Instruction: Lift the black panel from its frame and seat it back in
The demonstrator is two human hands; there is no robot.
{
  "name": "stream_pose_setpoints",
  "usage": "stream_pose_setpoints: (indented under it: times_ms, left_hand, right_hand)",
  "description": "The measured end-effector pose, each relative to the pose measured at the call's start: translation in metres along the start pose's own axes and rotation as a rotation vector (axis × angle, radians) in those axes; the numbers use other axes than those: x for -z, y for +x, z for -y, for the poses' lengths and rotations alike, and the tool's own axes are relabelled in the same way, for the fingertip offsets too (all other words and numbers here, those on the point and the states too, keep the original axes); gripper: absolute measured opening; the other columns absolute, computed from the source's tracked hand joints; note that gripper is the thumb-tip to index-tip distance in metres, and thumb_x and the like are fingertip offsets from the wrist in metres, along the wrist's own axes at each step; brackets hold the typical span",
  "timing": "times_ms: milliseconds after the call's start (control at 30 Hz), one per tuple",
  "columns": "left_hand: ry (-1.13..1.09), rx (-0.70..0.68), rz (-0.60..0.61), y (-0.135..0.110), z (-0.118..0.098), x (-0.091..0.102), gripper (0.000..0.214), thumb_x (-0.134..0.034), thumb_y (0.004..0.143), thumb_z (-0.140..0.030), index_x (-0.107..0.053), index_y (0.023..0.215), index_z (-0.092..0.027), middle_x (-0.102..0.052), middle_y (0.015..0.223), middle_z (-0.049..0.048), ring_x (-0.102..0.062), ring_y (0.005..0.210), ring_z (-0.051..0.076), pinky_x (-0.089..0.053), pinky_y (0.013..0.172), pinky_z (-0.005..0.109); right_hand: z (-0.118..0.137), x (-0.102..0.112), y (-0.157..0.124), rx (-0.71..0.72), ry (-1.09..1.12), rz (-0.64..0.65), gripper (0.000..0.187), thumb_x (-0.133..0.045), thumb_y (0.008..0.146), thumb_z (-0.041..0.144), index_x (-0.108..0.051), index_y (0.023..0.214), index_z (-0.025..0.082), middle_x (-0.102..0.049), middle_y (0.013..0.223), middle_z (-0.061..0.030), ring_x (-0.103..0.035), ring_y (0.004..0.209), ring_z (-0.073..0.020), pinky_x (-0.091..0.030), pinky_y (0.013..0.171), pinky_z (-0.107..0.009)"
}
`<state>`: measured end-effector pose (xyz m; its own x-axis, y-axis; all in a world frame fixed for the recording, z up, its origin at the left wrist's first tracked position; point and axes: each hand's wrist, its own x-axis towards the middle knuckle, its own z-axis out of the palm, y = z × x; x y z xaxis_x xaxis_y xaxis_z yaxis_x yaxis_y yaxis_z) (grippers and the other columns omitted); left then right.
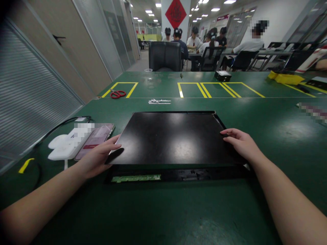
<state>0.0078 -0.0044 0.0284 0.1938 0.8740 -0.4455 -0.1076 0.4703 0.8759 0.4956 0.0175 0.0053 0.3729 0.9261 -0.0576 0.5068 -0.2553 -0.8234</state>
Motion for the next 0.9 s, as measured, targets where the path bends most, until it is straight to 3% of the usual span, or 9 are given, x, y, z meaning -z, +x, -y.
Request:
stream_pose_setpoints:
  times_ms: [300,500,900]
  left_hand:
    - [0.005,0.009,-0.017,-0.002,-0.0025,-0.003,0.065,-0.084,0.077,-0.03,-0.067,0.14,-0.029,-0.08,0.127,0.0075,-0.078,0.114,0.032,-0.061,0.077,0.031]
    - [0.043,-0.026,0.019,-0.0016,-0.0025,-0.0031,0.061,-0.08,0.08,-0.034,-0.068,0.139,-0.03,-0.08,0.124,0.007,-0.078,0.109,0.033,-0.061,0.08,0.036]
    - [-0.033,0.015,-0.022,-0.0003,-0.0025,-0.0023,0.061,-0.085,0.075,-0.029,-0.07,0.135,-0.028,-0.08,0.13,0.0068,-0.077,0.117,0.032,-0.061,0.078,0.032]
  right_hand:
    - [0.0038,-0.001,-0.0031,-0.02,-0.011,-0.012,0.032,-0.073,0.056,0.038,-0.079,0.086,0.029,-0.077,0.089,-0.0044,-0.067,0.088,-0.0268,-0.051,0.079,-0.038]
    - [0.0027,-0.0001,-0.0014,-0.004,-0.023,-0.017,0.032,-0.073,0.055,0.038,-0.08,0.085,0.029,-0.078,0.088,-0.0034,-0.068,0.088,-0.0268,-0.051,0.081,-0.038]
    - [0.0039,-0.0019,-0.0029,-0.02,-0.018,-0.014,0.034,-0.072,0.055,0.039,-0.079,0.086,0.028,-0.076,0.089,-0.0051,-0.065,0.088,-0.0266,-0.049,0.079,-0.037]
